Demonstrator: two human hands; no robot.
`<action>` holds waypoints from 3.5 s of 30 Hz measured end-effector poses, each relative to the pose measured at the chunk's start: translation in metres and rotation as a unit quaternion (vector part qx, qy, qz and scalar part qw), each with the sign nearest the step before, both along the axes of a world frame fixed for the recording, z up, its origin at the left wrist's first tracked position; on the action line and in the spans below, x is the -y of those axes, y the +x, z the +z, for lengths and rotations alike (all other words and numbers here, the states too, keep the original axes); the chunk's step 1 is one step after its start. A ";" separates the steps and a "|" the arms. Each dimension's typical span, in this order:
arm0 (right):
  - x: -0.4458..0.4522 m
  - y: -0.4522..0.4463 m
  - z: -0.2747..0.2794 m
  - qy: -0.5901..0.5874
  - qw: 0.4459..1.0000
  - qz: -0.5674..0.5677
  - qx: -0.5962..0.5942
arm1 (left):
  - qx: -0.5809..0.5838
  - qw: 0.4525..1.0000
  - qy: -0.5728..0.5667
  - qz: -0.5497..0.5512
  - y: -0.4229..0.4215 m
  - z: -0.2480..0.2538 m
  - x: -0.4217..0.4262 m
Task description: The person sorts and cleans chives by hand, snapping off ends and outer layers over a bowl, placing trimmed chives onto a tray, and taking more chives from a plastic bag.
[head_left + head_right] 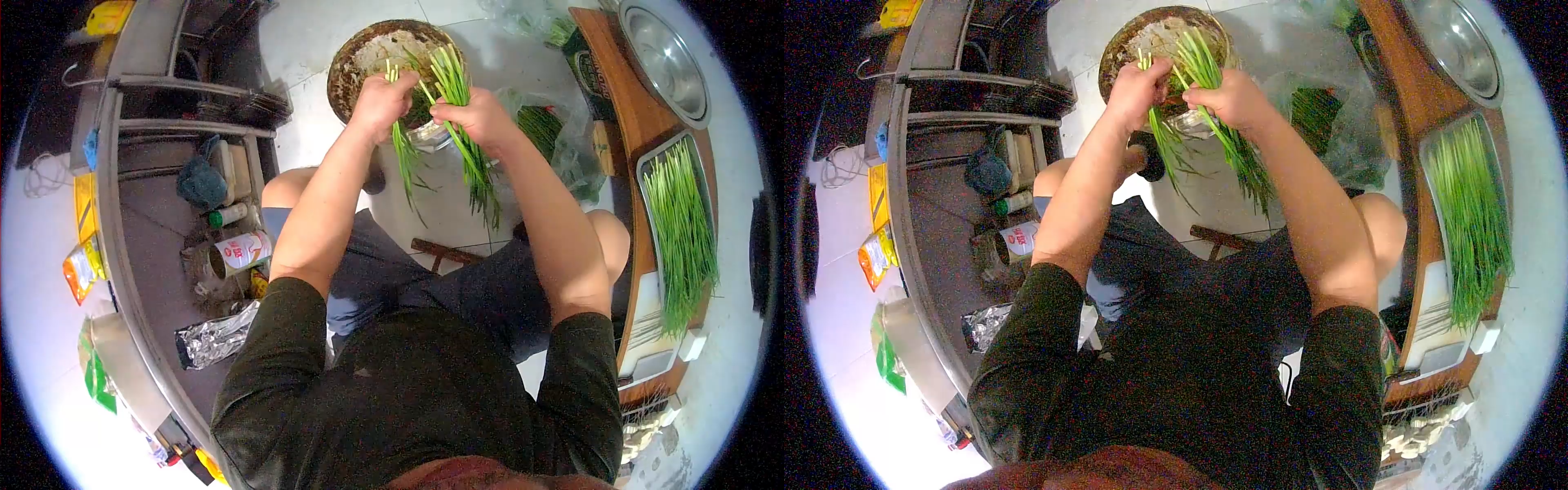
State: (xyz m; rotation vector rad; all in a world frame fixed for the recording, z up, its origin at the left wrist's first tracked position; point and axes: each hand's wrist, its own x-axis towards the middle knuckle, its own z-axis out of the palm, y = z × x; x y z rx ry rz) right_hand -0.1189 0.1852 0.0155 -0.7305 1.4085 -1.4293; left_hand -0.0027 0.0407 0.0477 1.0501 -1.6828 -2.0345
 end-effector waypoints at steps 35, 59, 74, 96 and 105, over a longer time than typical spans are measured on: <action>0.000 0.000 -0.001 0.003 0.999 -0.016 0.048 | 0.030 0.998 0.009 0.059 0.005 -0.005 0.005; 0.002 -0.001 -0.007 0.026 0.998 -0.023 0.055 | -0.008 0.995 0.074 0.063 0.005 -0.001 0.015; -0.001 0.002 0.005 0.007 0.998 -0.025 0.060 | 0.011 0.998 -0.037 0.057 0.006 -0.008 0.012; -0.001 0.000 -0.003 -0.007 0.999 -0.023 0.039 | 0.025 0.995 -0.023 0.089 0.007 -0.013 0.016; -0.003 0.001 0.001 -0.011 0.998 -0.024 0.053 | 0.059 0.996 -0.030 0.064 0.007 -0.014 0.013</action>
